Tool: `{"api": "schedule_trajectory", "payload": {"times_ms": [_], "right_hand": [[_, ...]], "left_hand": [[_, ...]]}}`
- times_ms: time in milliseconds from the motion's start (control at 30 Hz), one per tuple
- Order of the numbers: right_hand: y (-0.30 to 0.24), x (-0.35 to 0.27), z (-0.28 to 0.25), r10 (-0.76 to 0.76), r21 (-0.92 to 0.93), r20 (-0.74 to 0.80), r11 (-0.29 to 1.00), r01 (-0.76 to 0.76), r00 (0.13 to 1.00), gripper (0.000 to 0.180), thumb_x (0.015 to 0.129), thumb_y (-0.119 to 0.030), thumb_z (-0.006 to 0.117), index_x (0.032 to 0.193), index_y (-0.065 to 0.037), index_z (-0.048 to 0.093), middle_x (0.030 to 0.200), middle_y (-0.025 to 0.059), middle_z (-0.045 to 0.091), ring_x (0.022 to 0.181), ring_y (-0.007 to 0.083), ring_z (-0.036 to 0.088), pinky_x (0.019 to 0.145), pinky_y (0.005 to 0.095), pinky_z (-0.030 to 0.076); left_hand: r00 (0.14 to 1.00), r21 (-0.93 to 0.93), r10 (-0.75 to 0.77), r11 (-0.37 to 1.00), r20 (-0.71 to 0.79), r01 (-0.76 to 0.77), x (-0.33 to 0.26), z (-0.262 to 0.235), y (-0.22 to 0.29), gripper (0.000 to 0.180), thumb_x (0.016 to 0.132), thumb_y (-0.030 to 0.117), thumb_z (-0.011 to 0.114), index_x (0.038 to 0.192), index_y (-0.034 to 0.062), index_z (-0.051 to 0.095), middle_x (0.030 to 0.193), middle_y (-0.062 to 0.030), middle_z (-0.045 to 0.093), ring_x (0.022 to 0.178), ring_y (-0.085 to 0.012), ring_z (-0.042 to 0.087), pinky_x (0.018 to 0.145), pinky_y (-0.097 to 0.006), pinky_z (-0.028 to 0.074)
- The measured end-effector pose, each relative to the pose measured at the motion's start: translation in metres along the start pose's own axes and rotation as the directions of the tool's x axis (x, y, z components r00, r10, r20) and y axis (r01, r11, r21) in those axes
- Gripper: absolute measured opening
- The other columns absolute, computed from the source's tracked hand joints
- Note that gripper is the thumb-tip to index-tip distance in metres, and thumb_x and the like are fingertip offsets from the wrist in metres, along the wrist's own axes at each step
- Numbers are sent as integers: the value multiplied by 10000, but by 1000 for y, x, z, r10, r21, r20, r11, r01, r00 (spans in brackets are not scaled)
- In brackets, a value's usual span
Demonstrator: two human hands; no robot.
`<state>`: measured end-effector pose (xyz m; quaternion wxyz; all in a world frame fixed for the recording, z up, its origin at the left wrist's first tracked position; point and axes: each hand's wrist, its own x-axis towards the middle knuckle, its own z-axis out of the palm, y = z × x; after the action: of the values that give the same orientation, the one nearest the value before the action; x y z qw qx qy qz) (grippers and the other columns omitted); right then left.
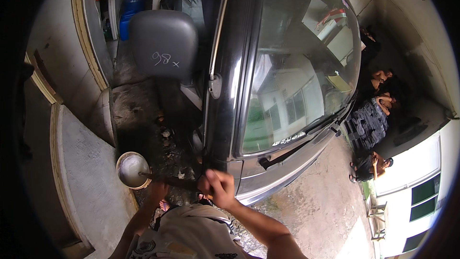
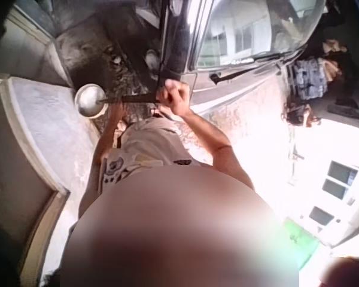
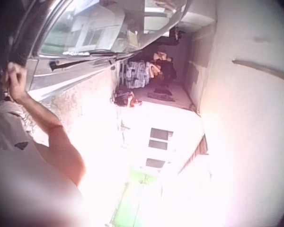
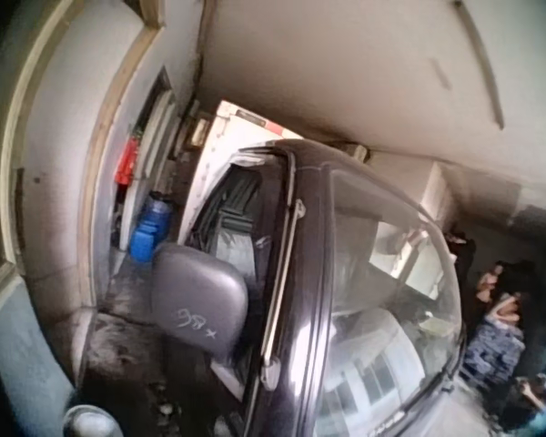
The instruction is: The person stands beside a parked car and repeatedly stirs a white liquid in a bucket using a long wooden stick. The person holds the stick with both hands and moves it in a circular motion inside the bucket throughout the clip.
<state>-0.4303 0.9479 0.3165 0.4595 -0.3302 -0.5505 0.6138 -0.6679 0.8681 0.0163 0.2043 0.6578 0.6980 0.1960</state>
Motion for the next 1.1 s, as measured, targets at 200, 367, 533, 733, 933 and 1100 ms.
{"api": "schedule_trajectory", "payload": {"times_ms": [200, 367, 533, 733, 933, 1100], "right_hand": [[-23, 154, 179, 23, -90, 273, 996, 2, 962, 461, 1003, -247, 508, 604, -16, 498, 464, 33, 440, 373, 119, 452, 391, 275, 361], [40, 147, 213, 132, 135, 244, 976, -169, 961, 269, 982, -192, 568, 806, 1, 634, 581, 3, 518, 467, 81, 461, 420, 238, 375], [67, 38, 45, -30, 187, 20, 982, 25, 999, 422, 1036, -241, 347, 643, -89, 367, 423, -3, 291, 341, 86, 267, 362, 254, 302], [53, -36, -38, 97, -13, -163, 995, -100, 982, 444, 1047, -309, 353, 641, -130, 353, 398, -7, 268, 337, 112, 254, 504, 305, 409], [-39, 29, 57, -214, -116, 212, 963, 242, 954, 406, 1002, -266, 442, 633, -99, 408, 410, 14, 341, 306, 120, 295, 395, 323, 385], [-68, 115, 189, -201, 0, 432, 975, 222, 879, 276, 1007, -109, 405, 863, 64, 564, 472, 60, 441, 342, 103, 365, 353, 255, 350]], "left_hand": [[925, -48, -69, 997, -374, 55, 19, -103, -72, 284, 901, 254, 627, 1052, 13, 620, 795, -222, 659, 665, -431, 633, 591, -473, 520], [855, -9, -31, 999, -518, 31, 4, -71, -118, 201, 896, 242, 644, 992, 67, 627, 763, -165, 637, 653, -343, 632, 559, -433, 495], [943, -98, -332, 939, -26, 328, -22, 38, -36, 474, 847, 211, 627, 1270, 31, 510, 1236, -197, 564, 1026, -356, 629, 869, -432, 535], [998, 101, -60, 993, 21, 58, -21, 72, 18, 256, 830, 148, 585, 1050, 17, 578, 999, -136, 602, 1009, -310, 627, 814, -381, 546], [965, -115, -131, 988, -227, 107, -16, -33, 26, 446, 831, 206, 661, 1216, 40, 507, 1185, -144, 574, 1067, -312, 612, 784, -408, 558], [891, -341, -344, 909, -296, 238, 3, -91, -9, 445, 828, 167, 659, 1233, 57, 513, 1164, -147, 597, 988, -338, 633, 763, -441, 550]]}}
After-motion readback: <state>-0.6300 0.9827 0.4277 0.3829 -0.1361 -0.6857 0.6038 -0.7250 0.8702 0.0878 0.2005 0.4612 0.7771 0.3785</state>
